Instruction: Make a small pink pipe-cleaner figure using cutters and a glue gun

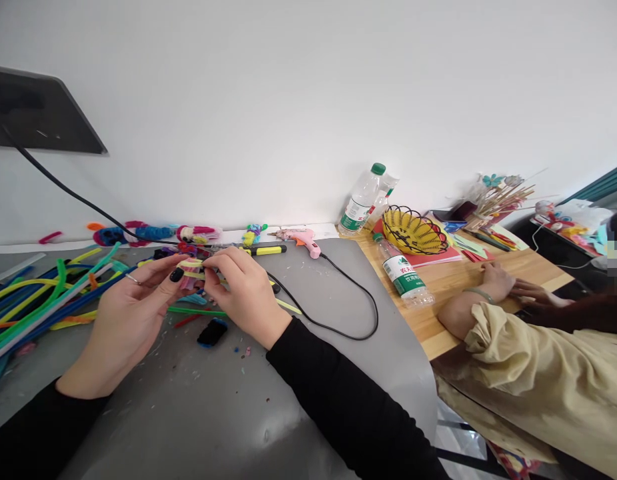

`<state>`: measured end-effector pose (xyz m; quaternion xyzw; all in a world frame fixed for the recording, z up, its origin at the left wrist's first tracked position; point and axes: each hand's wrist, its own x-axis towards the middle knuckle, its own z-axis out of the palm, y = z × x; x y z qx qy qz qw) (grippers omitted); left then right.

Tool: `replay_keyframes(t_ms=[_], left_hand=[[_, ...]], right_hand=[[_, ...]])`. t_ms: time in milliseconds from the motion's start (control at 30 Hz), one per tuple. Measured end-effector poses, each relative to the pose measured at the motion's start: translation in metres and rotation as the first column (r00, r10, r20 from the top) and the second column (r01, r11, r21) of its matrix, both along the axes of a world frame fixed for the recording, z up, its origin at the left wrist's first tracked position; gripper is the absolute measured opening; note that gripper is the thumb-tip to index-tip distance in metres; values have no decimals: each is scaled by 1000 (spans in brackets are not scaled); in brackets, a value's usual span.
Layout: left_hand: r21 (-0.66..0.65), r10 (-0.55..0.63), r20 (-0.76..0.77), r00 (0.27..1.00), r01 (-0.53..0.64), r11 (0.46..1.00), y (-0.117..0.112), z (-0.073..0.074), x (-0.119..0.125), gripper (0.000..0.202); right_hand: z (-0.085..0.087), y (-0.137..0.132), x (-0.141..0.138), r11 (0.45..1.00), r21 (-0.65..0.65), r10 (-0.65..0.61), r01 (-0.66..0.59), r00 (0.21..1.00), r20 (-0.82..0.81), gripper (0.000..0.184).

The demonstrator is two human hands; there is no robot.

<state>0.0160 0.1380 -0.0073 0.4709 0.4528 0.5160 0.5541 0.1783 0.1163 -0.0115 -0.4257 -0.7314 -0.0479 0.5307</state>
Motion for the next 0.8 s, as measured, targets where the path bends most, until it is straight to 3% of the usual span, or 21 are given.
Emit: replay_keyframes(t_ms=[300,667,800], left_hand=[[-14,38,-14,999,-38,999,-2,5,3,74],[149,14,-120,993,4,989,-2,-3,-1,56],[211,23,-116,993,2,978,-3,-2,-2,50]], right_hand=[[-1,-3,4,999,-33,10,-4,985,173,21],[-1,-4,1,995,-61,83,-77,991,109,18],[0,-5,1,994,-76,90,-79,984,152,21]])
